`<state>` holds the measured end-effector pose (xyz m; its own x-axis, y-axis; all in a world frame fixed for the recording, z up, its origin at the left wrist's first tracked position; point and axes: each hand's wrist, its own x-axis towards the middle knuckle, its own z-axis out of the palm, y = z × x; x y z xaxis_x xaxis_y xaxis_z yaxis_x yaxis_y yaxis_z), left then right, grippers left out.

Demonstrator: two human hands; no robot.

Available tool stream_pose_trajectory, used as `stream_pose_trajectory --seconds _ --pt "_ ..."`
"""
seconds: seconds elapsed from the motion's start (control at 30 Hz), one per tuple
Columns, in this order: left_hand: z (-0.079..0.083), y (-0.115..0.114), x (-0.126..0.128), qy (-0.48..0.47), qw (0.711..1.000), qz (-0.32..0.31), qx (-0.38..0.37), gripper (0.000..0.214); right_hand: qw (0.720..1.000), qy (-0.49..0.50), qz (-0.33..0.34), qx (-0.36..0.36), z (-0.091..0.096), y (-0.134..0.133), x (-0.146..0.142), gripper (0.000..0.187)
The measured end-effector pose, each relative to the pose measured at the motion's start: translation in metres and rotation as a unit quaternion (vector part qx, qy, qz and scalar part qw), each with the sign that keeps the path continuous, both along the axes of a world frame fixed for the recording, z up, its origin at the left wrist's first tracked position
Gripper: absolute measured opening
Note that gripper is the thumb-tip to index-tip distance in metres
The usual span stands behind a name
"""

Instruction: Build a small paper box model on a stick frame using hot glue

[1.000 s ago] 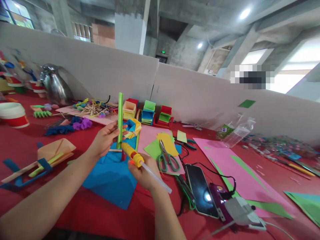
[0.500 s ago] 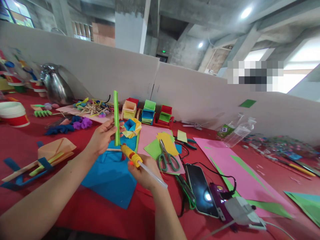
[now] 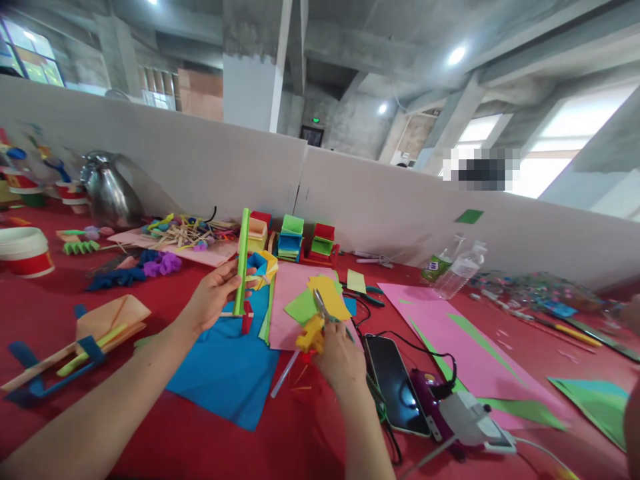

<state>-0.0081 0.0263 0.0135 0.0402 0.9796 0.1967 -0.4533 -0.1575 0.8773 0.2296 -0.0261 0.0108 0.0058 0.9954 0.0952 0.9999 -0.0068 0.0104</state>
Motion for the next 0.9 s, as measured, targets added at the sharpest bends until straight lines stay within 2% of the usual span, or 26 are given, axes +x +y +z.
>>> stream_pose_trajectory --seconds 0.07,0.17,0.27,0.3,0.37,0.43,0.53,0.6,0.67,0.8,0.9 --pt "-0.001 -0.002 0.003 0.005 1.0 -0.023 -0.001 0.042 1.0 0.018 0.022 -0.007 0.0 -0.003 0.011 0.035" --pt "-0.002 -0.008 0.009 0.017 0.998 -0.061 -0.014 0.042 0.989 0.113 0.066 0.068 0.011 0.001 0.012 0.029" --pt "-0.003 -0.014 0.017 0.026 0.994 -0.099 -0.026 0.043 0.937 0.299 0.106 0.144 0.025 0.022 -0.009 0.027" --pt "-0.004 -0.015 0.02 0.028 0.993 -0.114 -0.027 0.044 0.906 0.374 0.13 0.152 0.027 0.031 -0.02 0.028" --pt "-0.005 -0.018 0.024 0.034 0.989 -0.142 -0.029 0.045 0.831 0.52 0.169 0.106 0.026 0.049 -0.04 0.03" --pt "-0.006 -0.02 0.027 0.043 0.985 -0.165 -0.033 0.046 0.751 0.635 0.163 0.078 0.019 0.062 -0.055 0.031" --pt "-0.007 -0.023 0.029 0.052 0.979 -0.191 -0.041 0.042 0.635 0.753 0.171 0.031 0.006 0.068 -0.062 0.03" --pt "-0.007 -0.024 0.03 0.054 0.976 -0.206 -0.047 0.037 0.586 0.79 0.181 -0.001 0.0 0.065 -0.06 0.027" --pt "-0.009 -0.026 0.03 0.049 0.972 -0.223 -0.051 0.032 0.563 0.806 0.181 -0.013 -0.002 0.06 -0.057 0.024" --pt "-0.015 -0.028 0.032 0.039 0.966 -0.249 -0.058 0.026 0.555 0.812 0.181 -0.02 0.0 0.054 -0.055 0.022" --pt "-0.018 -0.028 0.034 0.032 0.963 -0.26 -0.057 0.023 0.536 0.819 0.201 -0.036 0.001 0.052 -0.055 0.017"
